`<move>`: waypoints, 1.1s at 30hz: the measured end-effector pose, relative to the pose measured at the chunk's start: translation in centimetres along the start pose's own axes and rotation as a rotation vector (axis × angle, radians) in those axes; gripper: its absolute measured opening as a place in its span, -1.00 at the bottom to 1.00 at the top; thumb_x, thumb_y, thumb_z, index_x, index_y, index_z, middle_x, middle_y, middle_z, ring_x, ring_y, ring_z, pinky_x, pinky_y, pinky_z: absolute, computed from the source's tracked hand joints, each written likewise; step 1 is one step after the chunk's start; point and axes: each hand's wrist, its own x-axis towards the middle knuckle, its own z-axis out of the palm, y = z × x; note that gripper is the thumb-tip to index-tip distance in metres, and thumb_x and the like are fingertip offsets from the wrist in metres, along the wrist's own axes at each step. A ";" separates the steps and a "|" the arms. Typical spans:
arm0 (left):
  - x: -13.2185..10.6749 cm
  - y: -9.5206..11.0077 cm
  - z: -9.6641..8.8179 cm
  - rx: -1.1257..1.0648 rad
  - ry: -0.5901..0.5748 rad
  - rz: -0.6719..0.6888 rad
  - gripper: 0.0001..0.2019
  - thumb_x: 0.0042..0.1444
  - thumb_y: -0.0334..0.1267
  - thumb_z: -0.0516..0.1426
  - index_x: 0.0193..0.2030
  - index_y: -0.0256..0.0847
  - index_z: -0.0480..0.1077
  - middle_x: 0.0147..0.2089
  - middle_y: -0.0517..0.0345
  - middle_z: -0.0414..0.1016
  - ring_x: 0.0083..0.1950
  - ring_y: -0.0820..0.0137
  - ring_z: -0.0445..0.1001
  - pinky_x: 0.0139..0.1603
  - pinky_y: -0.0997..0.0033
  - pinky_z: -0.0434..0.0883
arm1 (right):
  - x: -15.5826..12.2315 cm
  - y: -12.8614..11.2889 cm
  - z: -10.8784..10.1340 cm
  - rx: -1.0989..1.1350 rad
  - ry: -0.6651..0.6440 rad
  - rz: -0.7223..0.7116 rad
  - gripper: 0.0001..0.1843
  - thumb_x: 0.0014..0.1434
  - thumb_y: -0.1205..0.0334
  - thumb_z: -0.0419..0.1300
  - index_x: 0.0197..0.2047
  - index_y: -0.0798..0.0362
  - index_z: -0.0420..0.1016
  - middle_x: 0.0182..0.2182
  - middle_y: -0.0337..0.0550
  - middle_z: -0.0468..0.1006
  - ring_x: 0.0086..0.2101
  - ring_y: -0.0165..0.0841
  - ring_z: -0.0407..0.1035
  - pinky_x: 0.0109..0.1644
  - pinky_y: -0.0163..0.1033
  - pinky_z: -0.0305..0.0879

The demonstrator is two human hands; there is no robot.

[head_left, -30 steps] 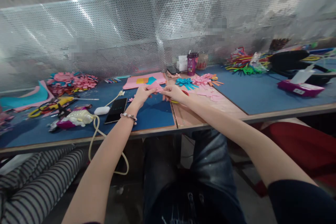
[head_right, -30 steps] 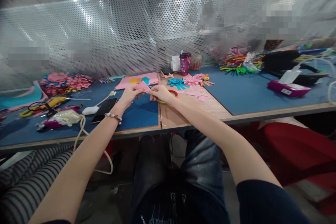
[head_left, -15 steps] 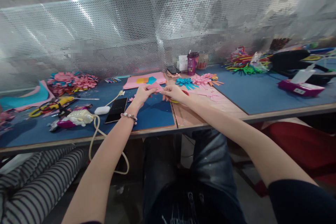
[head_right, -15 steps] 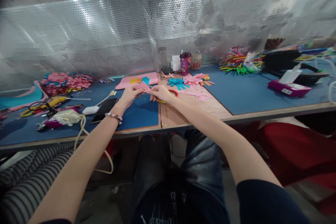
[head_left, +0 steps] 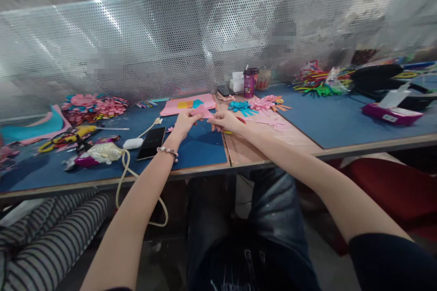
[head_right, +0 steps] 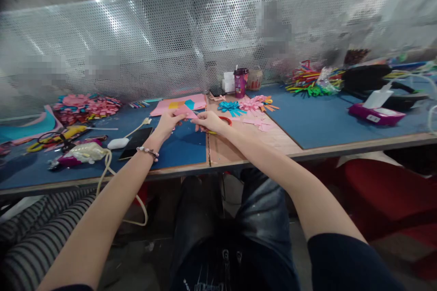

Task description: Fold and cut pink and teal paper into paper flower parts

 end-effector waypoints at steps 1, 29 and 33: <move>0.0 0.1 0.0 -0.002 0.003 -0.001 -0.74 -0.05 -0.12 0.30 -0.32 -0.30 0.53 -0.41 0.08 0.55 -0.51 0.49 0.35 -0.54 0.52 0.21 | 0.0 0.1 0.0 -0.002 0.005 -0.007 -0.56 0.08 -0.10 0.36 -0.43 0.15 0.43 -0.55 -0.18 0.58 -0.68 -0.58 0.24 -0.66 -0.46 0.13; -0.4 0.6 0.1 0.004 -0.001 0.002 -0.73 -0.06 -0.11 0.32 -0.36 -0.32 0.55 -0.43 0.04 0.57 -0.53 0.51 0.33 -0.57 0.54 0.17 | -0.2 -0.5 -0.5 0.152 -0.062 0.088 -0.63 0.11 0.02 0.37 -0.36 0.20 0.51 -0.55 -0.08 0.61 -0.69 -0.55 0.29 -0.70 -0.49 0.04; -0.3 0.5 0.0 0.005 0.005 0.020 -0.71 -0.05 -0.09 0.31 -0.34 -0.32 0.57 -0.43 0.05 0.57 -0.54 0.52 0.30 -0.58 0.54 0.16 | 0.0 -0.3 -1.0 0.124 -0.123 0.113 -0.59 0.16 -0.03 0.32 -0.36 0.22 0.53 -0.51 -0.04 0.62 -0.69 -0.56 0.26 -0.73 -0.48 0.02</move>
